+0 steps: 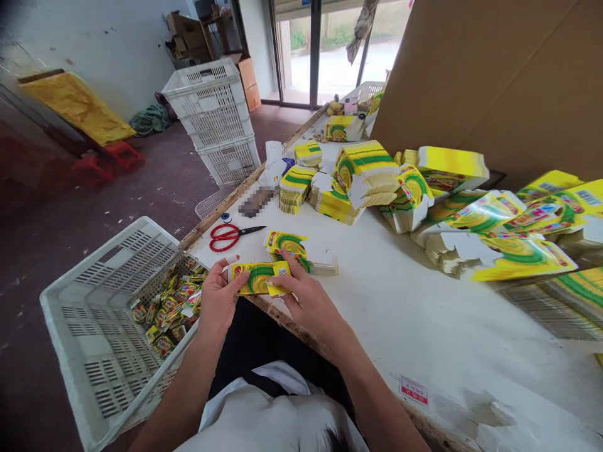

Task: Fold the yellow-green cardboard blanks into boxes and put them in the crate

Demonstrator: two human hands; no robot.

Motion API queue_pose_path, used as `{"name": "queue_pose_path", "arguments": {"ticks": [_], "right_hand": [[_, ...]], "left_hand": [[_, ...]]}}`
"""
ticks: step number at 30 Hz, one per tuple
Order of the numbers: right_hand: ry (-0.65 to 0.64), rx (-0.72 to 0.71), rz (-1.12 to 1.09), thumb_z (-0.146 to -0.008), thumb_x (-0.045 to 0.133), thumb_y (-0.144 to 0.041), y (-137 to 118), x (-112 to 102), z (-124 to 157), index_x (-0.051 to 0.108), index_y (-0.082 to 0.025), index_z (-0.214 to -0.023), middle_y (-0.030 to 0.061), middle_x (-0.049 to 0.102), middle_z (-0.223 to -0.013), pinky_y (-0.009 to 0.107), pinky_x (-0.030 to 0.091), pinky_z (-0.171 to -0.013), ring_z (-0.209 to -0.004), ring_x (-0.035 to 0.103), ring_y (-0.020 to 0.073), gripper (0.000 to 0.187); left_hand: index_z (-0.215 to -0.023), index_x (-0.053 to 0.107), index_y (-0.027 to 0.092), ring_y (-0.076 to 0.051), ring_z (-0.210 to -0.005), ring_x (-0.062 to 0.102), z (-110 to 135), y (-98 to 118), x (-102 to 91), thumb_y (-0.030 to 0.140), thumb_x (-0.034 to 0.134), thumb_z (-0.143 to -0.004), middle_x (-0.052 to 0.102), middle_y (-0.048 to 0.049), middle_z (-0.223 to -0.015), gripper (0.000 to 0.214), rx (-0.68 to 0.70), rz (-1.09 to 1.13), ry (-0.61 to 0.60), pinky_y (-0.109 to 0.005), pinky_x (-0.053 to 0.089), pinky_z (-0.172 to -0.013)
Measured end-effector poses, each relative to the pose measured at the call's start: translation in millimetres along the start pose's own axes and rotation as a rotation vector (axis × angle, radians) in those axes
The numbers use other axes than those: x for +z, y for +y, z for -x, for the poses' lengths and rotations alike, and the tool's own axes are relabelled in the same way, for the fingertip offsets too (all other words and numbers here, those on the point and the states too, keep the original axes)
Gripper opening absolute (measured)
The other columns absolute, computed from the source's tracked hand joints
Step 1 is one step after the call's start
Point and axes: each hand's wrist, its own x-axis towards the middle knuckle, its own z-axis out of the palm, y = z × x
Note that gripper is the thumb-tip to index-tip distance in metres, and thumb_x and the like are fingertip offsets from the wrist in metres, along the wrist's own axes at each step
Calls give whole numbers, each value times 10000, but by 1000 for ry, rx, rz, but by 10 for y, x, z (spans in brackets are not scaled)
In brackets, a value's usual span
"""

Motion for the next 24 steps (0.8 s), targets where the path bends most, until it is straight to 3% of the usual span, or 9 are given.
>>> {"name": "queue_pose_path", "arguments": {"ticks": [9, 17, 24], "right_hand": [[0, -4, 13, -797, 472, 2, -3, 30, 29, 582, -255, -1204, 103, 255, -1582, 492, 443, -1038, -1414, 342, 272, 494], [11, 20, 46, -853, 458, -44, 16, 55, 46, 648, -258, -1070, 100, 314, -1560, 463, 485, -987, -1372, 417, 273, 359], [15, -11, -24, -895, 455, -125, -11, 38, 57, 537, -229, -1163, 141, 274, -1571, 478, 416, -1055, -1448, 269, 260, 299]], "left_hand": [[-962, 566, 179, -175, -685, 710, 17, 11, 28, 291, 892, -486, 725, 6, -732, 587, 3, 3, -16, -278, 571, -644], [-955, 565, 174, -152, -633, 695, 24, -34, 25, 276, 903, -462, 727, 5, -723, 607, -6, 23, 15, -275, 568, -647], [-965, 567, 180, -170, -655, 702, 16, 17, 52, 286, 888, -498, 722, 4, -726, 577, 7, 6, -34, -283, 569, -645]]}}
